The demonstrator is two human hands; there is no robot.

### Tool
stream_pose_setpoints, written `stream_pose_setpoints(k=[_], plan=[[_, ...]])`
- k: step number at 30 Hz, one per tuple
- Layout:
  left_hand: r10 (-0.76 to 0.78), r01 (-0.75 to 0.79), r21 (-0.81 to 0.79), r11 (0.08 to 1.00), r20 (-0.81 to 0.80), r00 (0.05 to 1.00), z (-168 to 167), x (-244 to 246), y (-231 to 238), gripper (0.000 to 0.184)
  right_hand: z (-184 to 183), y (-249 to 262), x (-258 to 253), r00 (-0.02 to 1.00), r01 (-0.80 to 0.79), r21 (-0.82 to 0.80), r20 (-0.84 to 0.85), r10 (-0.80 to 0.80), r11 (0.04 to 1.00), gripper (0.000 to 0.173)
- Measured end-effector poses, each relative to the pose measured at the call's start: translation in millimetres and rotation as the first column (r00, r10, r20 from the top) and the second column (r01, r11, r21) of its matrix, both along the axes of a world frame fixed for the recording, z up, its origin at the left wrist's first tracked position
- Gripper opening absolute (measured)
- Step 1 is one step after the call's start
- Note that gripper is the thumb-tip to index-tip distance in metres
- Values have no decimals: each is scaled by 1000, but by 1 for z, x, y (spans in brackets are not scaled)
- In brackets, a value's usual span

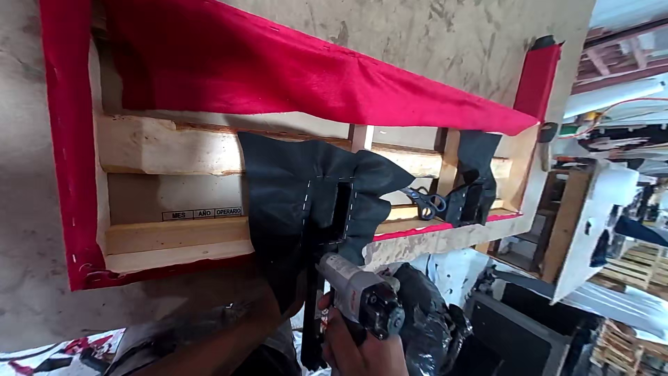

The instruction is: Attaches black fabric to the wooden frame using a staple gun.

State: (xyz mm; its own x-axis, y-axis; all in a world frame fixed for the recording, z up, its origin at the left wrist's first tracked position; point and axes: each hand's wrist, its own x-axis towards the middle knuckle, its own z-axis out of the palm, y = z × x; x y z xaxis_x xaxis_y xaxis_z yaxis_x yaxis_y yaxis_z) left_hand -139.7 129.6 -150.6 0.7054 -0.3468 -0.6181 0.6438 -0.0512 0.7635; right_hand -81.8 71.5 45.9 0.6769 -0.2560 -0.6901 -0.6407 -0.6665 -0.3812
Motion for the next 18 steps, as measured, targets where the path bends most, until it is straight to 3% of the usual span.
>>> stream_pose_setpoints(k=[2,3,5,7,8,10,14,16,18], plan=[[91,-92,-46,995,-26,996,1,6,-4,37,6,-5,2,1000,27,21,14,-27,999,18],[173,-198,-167,966,-150,973,13,19,-1,32,13,-10,3,998,46,34,31,-47,998,20],[149,-272,-340,900,-347,926,41,48,17,30,30,-34,5,993,38,50,109,-43,998,23],[87,-205,-400,893,-294,952,68,59,35,41,50,-77,7,979,22,-11,200,-20,1000,26],[220,-288,-372,882,-215,951,70,56,29,39,58,-106,10,969,17,-83,246,3,996,29],[476,-504,-262,823,-167,863,64,54,9,33,64,-176,18,957,32,-267,287,47,963,35],[584,-599,-39,800,-182,791,71,51,-16,29,41,-363,66,943,79,-543,311,113,836,46],[526,-534,42,844,-257,811,80,44,-26,26,34,-470,96,944,120,-588,317,92,800,48],[318,-312,64,948,-218,922,85,32,-30,29,22,-571,122,934,168,-580,352,59,797,48]])
